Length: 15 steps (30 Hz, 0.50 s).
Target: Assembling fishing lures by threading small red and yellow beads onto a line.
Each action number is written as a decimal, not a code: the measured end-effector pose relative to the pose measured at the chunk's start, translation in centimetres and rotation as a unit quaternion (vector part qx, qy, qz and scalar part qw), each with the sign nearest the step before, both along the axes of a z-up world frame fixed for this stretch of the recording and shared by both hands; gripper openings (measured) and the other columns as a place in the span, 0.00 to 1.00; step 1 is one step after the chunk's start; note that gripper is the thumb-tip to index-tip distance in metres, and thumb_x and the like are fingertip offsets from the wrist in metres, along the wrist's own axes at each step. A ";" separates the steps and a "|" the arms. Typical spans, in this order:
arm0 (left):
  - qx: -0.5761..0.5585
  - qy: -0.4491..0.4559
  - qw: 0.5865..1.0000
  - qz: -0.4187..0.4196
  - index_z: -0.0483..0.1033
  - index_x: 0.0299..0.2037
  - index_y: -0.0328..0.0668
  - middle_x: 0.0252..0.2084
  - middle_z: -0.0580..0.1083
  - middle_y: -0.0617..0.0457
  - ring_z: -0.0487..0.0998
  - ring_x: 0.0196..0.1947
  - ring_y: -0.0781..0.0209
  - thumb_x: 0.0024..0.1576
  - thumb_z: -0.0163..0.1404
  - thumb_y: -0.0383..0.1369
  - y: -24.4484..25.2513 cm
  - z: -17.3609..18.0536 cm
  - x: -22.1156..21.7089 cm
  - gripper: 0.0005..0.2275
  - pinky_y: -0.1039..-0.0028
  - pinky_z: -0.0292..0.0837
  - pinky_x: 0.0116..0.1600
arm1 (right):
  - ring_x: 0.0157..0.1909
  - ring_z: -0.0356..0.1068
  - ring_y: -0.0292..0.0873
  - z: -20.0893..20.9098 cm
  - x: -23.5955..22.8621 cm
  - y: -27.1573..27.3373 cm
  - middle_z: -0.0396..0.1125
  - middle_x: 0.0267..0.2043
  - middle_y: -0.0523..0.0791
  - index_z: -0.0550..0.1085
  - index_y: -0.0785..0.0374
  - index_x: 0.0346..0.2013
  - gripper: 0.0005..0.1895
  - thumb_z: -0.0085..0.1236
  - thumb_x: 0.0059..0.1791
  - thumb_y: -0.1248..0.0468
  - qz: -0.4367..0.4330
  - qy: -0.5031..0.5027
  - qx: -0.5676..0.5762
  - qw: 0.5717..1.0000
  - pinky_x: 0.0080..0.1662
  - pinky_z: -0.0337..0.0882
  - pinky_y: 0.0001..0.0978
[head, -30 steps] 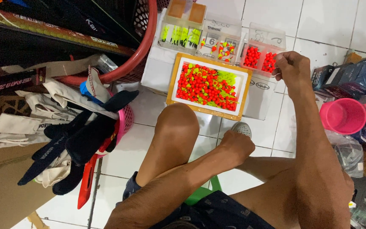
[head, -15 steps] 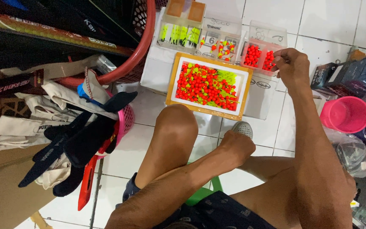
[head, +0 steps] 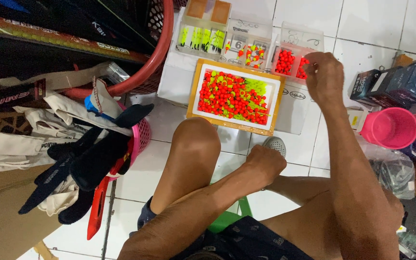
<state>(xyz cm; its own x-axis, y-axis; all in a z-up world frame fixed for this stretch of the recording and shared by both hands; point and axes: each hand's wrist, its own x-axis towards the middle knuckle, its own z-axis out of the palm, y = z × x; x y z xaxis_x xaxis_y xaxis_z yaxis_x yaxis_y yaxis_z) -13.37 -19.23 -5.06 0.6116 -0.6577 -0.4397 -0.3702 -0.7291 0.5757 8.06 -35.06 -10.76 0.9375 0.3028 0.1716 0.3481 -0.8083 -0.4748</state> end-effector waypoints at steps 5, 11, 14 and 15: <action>0.007 -0.011 1.000 -0.025 0.83 0.28 0.33 0.23 0.78 0.42 0.83 0.25 0.51 0.47 0.60 0.18 -0.9 -0.8 -0.5 0.03 0.58 0.81 0.26 | 0.41 0.74 0.61 0.7 -3.7 5.9 0.72 0.39 0.58 0.80 0.66 0.46 0.10 0.59 0.52 0.77 0.095 0.080 0.046 0.991 0.45 0.74 0.51; 0.017 0.005 1.000 -0.015 0.84 0.34 0.34 0.28 0.79 0.47 0.83 0.32 0.58 0.52 0.58 0.21 0.1 2.1 -0.8 0.03 0.70 0.78 0.33 | 0.45 0.74 0.60 6.2 -9.9 11.7 0.70 0.47 0.53 0.76 0.59 0.50 0.12 0.61 0.51 0.67 0.258 0.142 -0.054 0.954 0.47 0.74 0.52; 0.019 -0.011 1.000 -0.017 0.84 0.35 0.34 0.29 0.80 0.48 0.83 0.33 0.58 0.53 0.57 0.22 -0.1 1.7 -1.2 0.03 0.72 0.76 0.33 | 0.47 0.73 0.58 4.7 -10.8 12.0 0.66 0.48 0.50 0.74 0.56 0.51 0.13 0.61 0.52 0.64 0.288 0.090 -0.111 0.947 0.48 0.75 0.50; 0.009 -0.042 0.999 -0.021 0.83 0.30 0.34 0.25 0.78 0.45 0.82 0.28 0.53 0.49 0.58 0.18 -0.6 0.7 -1.4 0.03 0.66 0.77 0.31 | 0.48 0.72 0.57 3.8 -10.9 11.9 0.64 0.48 0.49 0.73 0.55 0.51 0.13 0.60 0.53 0.64 0.290 0.074 -0.125 0.946 0.48 0.74 0.48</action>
<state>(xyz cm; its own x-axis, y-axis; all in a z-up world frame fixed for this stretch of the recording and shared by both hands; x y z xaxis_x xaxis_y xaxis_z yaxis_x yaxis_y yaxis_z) -14.79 -19.84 -4.38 0.6194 -0.6759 -0.3993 -0.4468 -0.7218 0.5286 -2.88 -23.15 -6.94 0.6095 0.7872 -0.0941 0.7117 -0.5956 -0.3725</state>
